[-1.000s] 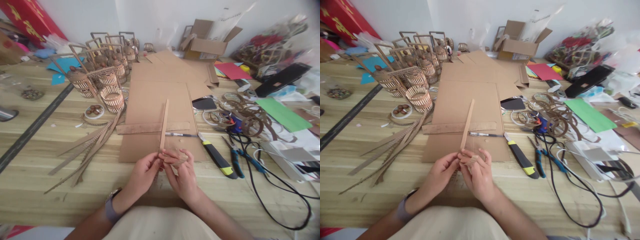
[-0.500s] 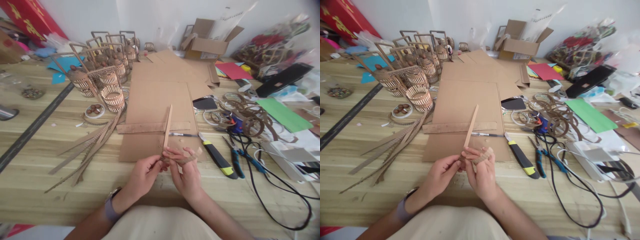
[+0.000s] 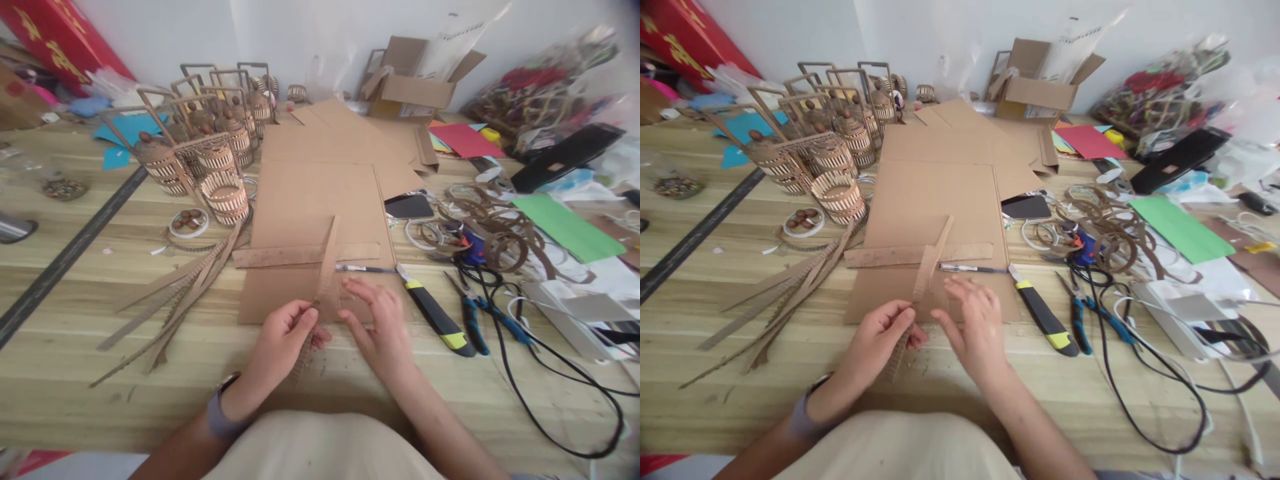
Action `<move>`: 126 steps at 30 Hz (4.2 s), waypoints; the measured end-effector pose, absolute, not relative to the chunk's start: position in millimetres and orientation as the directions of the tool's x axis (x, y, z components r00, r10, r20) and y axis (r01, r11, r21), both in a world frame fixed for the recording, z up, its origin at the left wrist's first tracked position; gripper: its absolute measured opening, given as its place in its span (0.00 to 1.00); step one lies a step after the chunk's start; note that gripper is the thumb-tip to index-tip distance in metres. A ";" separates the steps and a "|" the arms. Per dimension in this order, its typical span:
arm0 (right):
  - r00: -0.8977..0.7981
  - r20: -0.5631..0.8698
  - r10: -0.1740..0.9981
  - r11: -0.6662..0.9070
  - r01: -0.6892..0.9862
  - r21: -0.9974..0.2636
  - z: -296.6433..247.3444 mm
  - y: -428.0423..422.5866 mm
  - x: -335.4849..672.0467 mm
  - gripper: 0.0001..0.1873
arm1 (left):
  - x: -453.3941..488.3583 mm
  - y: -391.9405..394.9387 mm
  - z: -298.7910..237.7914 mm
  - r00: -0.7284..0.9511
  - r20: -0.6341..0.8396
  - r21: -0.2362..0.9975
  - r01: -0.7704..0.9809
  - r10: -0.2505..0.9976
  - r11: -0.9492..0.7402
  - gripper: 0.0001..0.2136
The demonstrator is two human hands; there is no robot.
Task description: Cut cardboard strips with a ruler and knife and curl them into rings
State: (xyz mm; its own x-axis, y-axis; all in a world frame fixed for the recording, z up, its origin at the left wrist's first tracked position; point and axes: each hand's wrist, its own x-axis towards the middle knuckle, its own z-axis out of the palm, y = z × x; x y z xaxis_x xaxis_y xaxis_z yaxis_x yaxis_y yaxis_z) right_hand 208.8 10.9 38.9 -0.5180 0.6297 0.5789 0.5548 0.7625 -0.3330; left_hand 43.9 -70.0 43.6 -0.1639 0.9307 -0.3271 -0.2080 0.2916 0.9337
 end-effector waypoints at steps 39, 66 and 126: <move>-0.848 0.143 0.510 0.852 0.476 -0.216 75.1 3.8 213.7 0.20 | 42.5 -72.9 48.8 -0.236 -0.290 0.956 -0.115 0.927 0.270 0.19; -0.867 0.123 0.484 0.866 0.454 -0.209 75.2 7.5 219.8 0.22 | 40.8 -74.9 51.5 -0.171 -0.220 0.974 0.023 0.961 0.227 0.21; -0.824 -0.053 0.565 0.641 0.478 -0.601 77.7 11.3 223.3 0.24 | 38.5 -71.1 48.7 -0.143 -0.306 0.952 -0.061 0.941 0.300 0.19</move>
State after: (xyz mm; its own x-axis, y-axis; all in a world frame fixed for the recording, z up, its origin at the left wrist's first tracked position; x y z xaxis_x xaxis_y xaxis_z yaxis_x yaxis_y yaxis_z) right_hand 223.3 11.3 77.7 -0.8237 0.5646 -0.0526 0.4776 0.6408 -0.6011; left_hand 38.5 -71.1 48.7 -0.1430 0.9412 -0.3062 -0.0609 0.3005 0.9519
